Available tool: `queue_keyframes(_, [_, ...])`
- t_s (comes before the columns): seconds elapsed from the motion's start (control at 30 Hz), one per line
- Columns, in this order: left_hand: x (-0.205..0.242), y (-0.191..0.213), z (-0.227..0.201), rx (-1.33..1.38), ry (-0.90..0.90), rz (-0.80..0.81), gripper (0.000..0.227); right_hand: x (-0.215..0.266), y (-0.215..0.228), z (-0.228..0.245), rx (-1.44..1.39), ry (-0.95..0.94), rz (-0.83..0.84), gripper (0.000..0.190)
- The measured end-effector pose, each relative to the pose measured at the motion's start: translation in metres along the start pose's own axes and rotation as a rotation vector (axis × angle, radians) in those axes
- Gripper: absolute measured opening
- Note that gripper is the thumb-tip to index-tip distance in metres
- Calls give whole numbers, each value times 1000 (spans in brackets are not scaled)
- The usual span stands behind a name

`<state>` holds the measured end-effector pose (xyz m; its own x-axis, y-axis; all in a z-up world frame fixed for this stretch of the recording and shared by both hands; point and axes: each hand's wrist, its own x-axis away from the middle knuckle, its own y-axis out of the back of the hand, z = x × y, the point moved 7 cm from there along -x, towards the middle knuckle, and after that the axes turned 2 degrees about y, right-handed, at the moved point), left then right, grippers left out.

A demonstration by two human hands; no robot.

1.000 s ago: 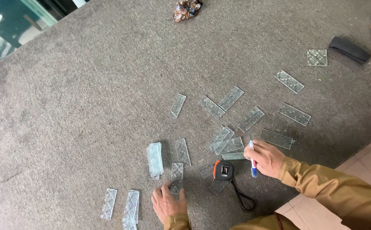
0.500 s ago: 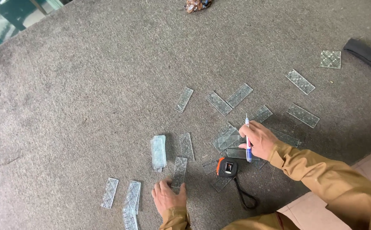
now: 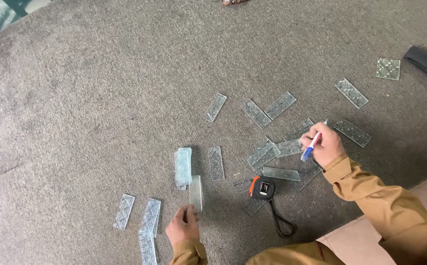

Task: Measuring and marking small rectangular glass pieces on a workbench using a tape measure and a pen.

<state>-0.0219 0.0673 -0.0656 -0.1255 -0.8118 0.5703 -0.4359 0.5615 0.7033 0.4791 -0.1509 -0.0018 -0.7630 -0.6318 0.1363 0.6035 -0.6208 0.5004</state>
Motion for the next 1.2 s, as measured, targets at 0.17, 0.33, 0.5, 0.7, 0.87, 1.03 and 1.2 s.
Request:
queue_keyframes(0.17, [4, -16, 14, 393, 230, 194, 20, -8, 15, -27, 238, 104, -82, 33])
queue_keyframes(0.33, [0, -26, 22, 468, 288, 186, 18, -3, -3, -2, 530, 493, -144, 45])
queue_keyframes(0.5, [7, -42, 28, 657, 250, 238, 14, 7, -80, 23, 565, 810, 291, 56])
queue_keyframes(0.7, [29, -60, 40, 1074, 97, 153, 26, 2, -96, 14, 587, 852, 343, 48])
queue_keyframes(0.87, [45, -48, 42, 1187, 122, 189, 19, -9, -91, 0, 565, 519, 418, 49])
queue_keyframes(1.03, [43, -39, 58, 1273, 117, 158, 18, 8, -71, 37, 388, 226, 363, 38])
queue_keyframes(1.2, [33, 1, 89, 770, 430, 26, 16, 54, -62, 77, -186, 31, 196, 37])
